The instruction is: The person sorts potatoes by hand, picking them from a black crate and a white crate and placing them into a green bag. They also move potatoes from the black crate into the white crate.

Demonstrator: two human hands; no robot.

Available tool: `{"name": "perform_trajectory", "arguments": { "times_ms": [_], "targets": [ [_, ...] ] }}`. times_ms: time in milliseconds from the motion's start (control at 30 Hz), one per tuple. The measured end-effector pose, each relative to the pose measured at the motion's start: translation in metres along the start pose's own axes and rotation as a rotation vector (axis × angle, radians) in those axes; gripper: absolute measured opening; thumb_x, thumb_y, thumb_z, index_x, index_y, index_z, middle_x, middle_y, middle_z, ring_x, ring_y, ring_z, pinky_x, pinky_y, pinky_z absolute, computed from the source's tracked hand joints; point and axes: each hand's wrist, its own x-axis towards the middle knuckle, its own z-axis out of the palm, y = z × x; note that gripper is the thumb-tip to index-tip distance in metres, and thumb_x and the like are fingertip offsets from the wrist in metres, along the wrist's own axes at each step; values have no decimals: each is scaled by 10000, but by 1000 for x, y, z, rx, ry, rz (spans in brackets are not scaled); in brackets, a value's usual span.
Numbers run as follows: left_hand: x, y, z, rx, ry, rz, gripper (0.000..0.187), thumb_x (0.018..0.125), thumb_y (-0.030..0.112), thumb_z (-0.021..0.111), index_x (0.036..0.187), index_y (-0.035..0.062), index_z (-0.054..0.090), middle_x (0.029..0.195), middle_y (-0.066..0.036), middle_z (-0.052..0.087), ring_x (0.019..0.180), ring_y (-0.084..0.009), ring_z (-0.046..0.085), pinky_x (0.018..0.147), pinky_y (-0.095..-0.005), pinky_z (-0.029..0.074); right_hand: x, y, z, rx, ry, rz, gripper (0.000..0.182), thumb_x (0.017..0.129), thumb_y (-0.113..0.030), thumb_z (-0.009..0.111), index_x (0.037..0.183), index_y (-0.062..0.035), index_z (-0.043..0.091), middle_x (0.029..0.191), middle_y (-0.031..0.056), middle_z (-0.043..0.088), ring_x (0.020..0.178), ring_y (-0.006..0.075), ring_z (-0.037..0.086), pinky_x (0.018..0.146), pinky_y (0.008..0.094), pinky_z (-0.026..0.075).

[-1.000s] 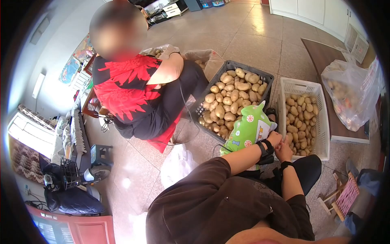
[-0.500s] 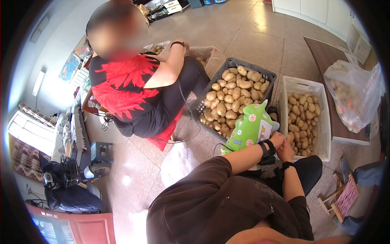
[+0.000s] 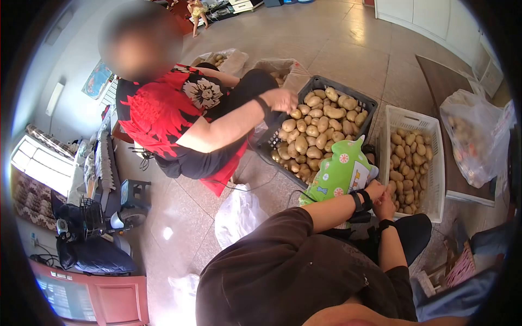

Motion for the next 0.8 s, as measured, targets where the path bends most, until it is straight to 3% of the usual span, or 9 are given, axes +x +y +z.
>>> {"name": "perform_trajectory", "arguments": {
  "times_ms": [67, 167, 267, 467, 567, 667, 700, 767, 800],
  "targets": [
    [5, 0, -2, 22, -27, -16, 150, 794, 103, 482, 822, -43, 502, 657, -123, 547, 479, -193, 536, 345, -307, 417, -1, -5, -4, 24, 5, 66, 553, 732, -196, 532, 1244, -101, 347, 1129, 154, 530, 938, 339, 560, 739, 428, 453],
    [3, 3, -2, 44, -32, -41, 148, 787, 99, 481, 808, -46, 505, 663, -130, 547, 484, -194, 538, 336, -309, 414, 3, 3, 6, -149, 78, -73, 568, 729, -196, 535, 1252, -94, 335, 1094, 168, 545, 942, 340, 557, 737, 432, 451],
    [1, 12, -4, 45, -56, -63, 142, 785, 97, 478, 771, -41, 510, 654, -136, 545, 465, -200, 528, 335, -311, 412, 7, 2, 3, -145, 47, -68, 573, 723, -191, 535, 1250, -86, 336, 1080, 176, 549, 946, 342, 554, 737, 439, 449],
    [-4, 15, 0, -71, 19, -83, 173, 796, 116, 473, 692, -19, 502, 595, -105, 523, 466, -205, 517, 344, -320, 405, 7, -10, -12, -18, -59, 87, 624, 706, -179, 566, 1267, -65, 317, 1058, 174, 558, 898, 340, 572, 711, 425, 462],
    [-13, 23, -2, 59, -73, -92, 178, 814, 115, 451, 692, -4, 504, 590, -94, 514, 482, -201, 522, 371, -311, 409, 7, -1, -3, -89, 12, 15, 668, 704, -184, 580, 1285, -38, 282, 1041, 189, 560, 872, 342, 581, 702, 417, 467],
    [-32, 25, 21, -182, -135, -99, 177, 821, 116, 452, 698, 14, 526, 596, -97, 523, 499, -200, 528, 396, -303, 410, 7, 35, 24, 287, 72, -65, 667, 702, -179, 589, 1281, -40, 289, 1037, 151, 578, 870, 308, 595, 697, 398, 475],
    [-41, 28, 29, -204, -315, -90, 190, 816, 157, 477, 699, 27, 553, 587, -89, 531, 546, -195, 544, 436, -310, 423, 9, 49, 35, 300, 115, -124, 593, 714, -229, 580, 1234, -63, 348, 1041, 135, 581, 893, 294, 590, 710, 396, 474],
    [-53, 60, 37, 707, -539, 547, 214, 777, 198, 495, 730, 14, 594, 678, -100, 591, 630, -206, 569, 548, -312, 460, 24, 57, 54, 107, 193, -333, 469, 736, -330, 561, 1139, -110, 466, 1051, 103, 587, 937, 267, 579, 736, 393, 472],
    [-73, 83, 48, 293, -515, 209, 191, 758, 186, 523, 747, 12, 602, 708, -102, 606, 640, -207, 574, 576, -316, 468, 26, 63, 62, -22, 232, -415, 425, 748, -380, 552, 1092, -133, 524, 1055, 87, 590, 960, 254, 574, 749, 392, 471]
  ]
}}
